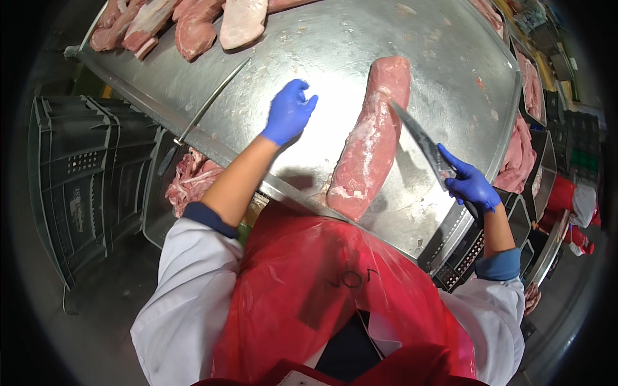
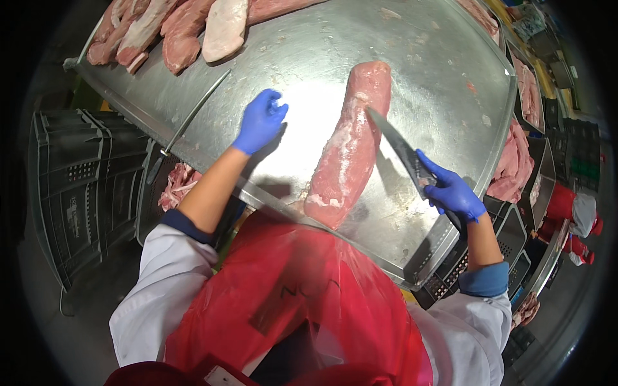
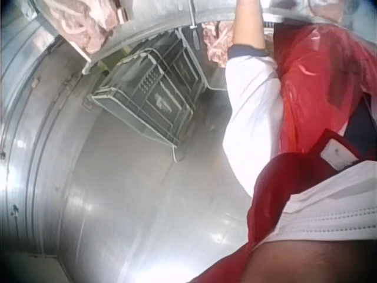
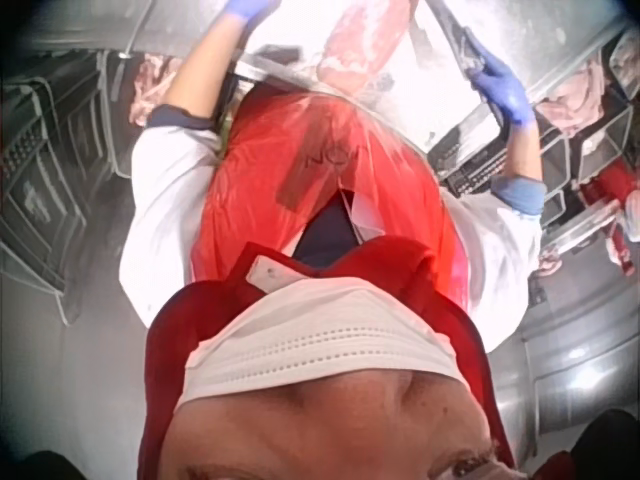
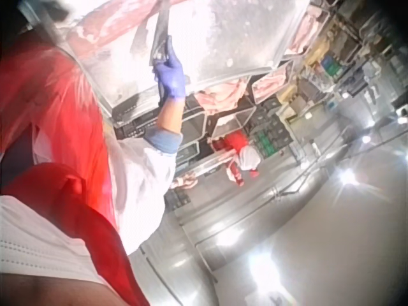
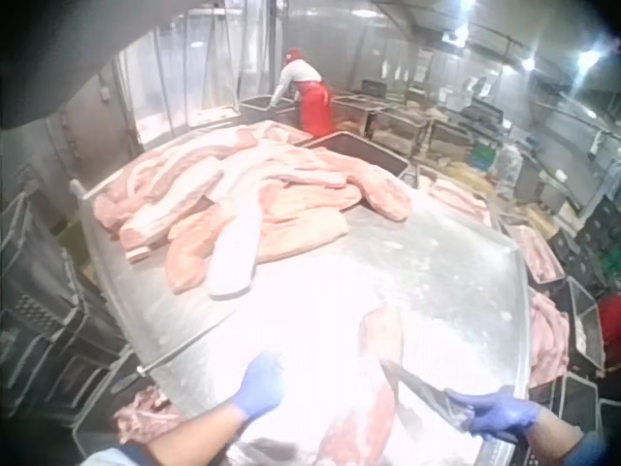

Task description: The person trims fat and connective tissue from large cuts of pork belly using a knife. They repeatedly slice along the meat, remove the trimmed pieces, and place them into a nearby bin while working on a stainless steel table.

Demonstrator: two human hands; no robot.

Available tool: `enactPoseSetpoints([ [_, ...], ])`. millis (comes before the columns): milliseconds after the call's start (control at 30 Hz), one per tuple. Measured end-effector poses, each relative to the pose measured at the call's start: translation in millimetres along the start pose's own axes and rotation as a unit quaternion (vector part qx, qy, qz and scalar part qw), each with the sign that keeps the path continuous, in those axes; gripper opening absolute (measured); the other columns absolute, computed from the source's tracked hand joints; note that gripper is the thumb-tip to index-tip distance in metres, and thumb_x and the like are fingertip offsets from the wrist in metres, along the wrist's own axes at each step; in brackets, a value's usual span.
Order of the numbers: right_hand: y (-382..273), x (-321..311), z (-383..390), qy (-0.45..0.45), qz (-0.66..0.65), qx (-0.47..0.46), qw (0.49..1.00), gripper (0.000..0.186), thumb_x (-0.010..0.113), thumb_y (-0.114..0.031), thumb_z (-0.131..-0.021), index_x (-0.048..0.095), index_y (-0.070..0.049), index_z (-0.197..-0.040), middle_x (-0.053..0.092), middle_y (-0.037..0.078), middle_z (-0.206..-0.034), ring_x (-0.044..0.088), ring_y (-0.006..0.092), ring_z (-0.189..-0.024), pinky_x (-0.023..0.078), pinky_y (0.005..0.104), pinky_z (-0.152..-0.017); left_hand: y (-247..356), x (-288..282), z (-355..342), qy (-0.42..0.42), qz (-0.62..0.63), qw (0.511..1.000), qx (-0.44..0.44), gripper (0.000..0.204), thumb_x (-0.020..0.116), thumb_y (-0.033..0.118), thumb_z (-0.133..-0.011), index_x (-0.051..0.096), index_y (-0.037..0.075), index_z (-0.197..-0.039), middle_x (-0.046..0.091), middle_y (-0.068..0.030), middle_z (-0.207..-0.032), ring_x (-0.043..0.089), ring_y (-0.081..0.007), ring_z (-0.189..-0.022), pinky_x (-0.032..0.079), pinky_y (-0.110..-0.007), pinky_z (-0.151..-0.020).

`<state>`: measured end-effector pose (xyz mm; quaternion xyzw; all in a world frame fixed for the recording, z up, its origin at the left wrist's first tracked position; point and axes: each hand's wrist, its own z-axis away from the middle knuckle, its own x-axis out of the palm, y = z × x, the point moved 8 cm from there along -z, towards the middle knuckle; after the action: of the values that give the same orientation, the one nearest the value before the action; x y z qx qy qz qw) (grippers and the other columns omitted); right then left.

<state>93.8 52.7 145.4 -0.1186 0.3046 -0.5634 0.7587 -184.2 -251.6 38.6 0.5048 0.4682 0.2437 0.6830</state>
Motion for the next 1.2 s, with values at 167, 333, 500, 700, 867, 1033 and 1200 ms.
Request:
enactPoseSetpoints([
  [167, -11, -52, -38, 0.174, -0.113, -0.131, 0.969, 0.084, 0.053, 0.0, -0.085, 0.029, -0.027, -0.161, 0.056, 0.001, -0.068, 0.048, 0.0075, -0.05, 0.044, 0.0243, -0.049, 77, 143, -56, -0.065, -0.162, 0.981, 0.08, 0.054, 0.071, 0.046, -0.084, 0.062, 0.003, -0.115, 0.068, -0.023, -0.111, 0.065, -0.0415, -0.105, 0.052, -0.045, -0.09],
  [333, -46, -23, -125, 0.201, -0.152, -0.158, 0.955, 0.076, 0.061, -0.01, -0.092, 0.032, -0.033, -0.159, 0.068, 0.006, -0.093, 0.058, 0.0095, -0.064, 0.051, 0.0272, -0.058, 31, 159, -97, -0.027, -0.09, 0.995, -0.012, 0.02, 0.061, 0.02, -0.086, 0.069, 0.003, -0.088, 0.072, -0.0208, -0.089, 0.07, -0.0359, -0.086, 0.054, -0.043, -0.08],
  [500, -83, 3, -183, 0.088, 0.033, -0.141, 0.986, 0.072, 0.057, -0.012, -0.093, 0.033, -0.033, -0.158, 0.069, 0.01, -0.083, 0.064, 0.0162, -0.065, 0.055, 0.0321, -0.065, 28, 155, -100, -0.05, -0.072, 0.996, 0.004, 0.016, 0.064, 0.018, -0.085, 0.069, 0.003, -0.087, 0.071, -0.0174, -0.084, 0.069, -0.028, -0.079, 0.055, -0.037, -0.076],
  [700, -46, 10, -124, -0.052, 0.06, -0.119, 0.99, 0.072, 0.057, -0.015, -0.091, 0.034, -0.031, -0.158, 0.067, 0.012, -0.085, 0.061, 0.0179, -0.063, 0.055, 0.0323, -0.066, 34, 145, -116, -0.117, -0.124, 0.984, 0.051, 0.018, 0.065, 0.019, -0.085, 0.068, 0.002, -0.085, 0.071, -0.0151, -0.081, 0.068, -0.023, -0.076, 0.054, -0.035, -0.073],
  [867, -69, 19, -161, 0.045, 0.097, -0.156, 0.982, 0.075, 0.056, -0.014, -0.091, 0.03, -0.032, -0.159, 0.068, 0.014, -0.086, 0.064, 0.0191, -0.064, 0.055, 0.0325, -0.071, 75, 161, -124, -0.22, -0.129, 0.966, 0.05, 0.019, 0.065, 0.018, -0.083, 0.069, 0.0, -0.086, 0.067, -0.0122, -0.077, 0.062, -0.0171, -0.072, 0.052, -0.033, -0.07],
  [1033, -28, 46, -92, -0.027, 0.013, -0.078, 0.996, 0.074, 0.053, -0.011, -0.092, 0.03, -0.034, -0.159, 0.065, 0.011, -0.071, 0.061, 0.0135, -0.054, 0.056, 0.0314, -0.063, 67, 155, -123, -0.305, 0.035, 0.951, -0.044, 0.015, 0.064, 0.013, -0.085, 0.068, -0.002, -0.084, 0.068, -0.0103, -0.077, 0.065, -0.0169, -0.067, 0.053, -0.032, -0.065],
  [1200, -56, 56, -138, 0.03, -0.014, -0.103, 0.994, 0.076, 0.054, -0.008, -0.09, 0.031, -0.029, -0.159, 0.066, 0.012, -0.077, 0.06, 0.0129, -0.057, 0.056, 0.0316, -0.064, 92, 169, -131, -0.354, -0.006, 0.935, -0.027, 0.013, 0.067, 0.011, -0.084, 0.067, -0.002, -0.084, 0.067, -0.009, -0.076, 0.065, -0.0164, -0.064, 0.054, -0.03, -0.062],
])
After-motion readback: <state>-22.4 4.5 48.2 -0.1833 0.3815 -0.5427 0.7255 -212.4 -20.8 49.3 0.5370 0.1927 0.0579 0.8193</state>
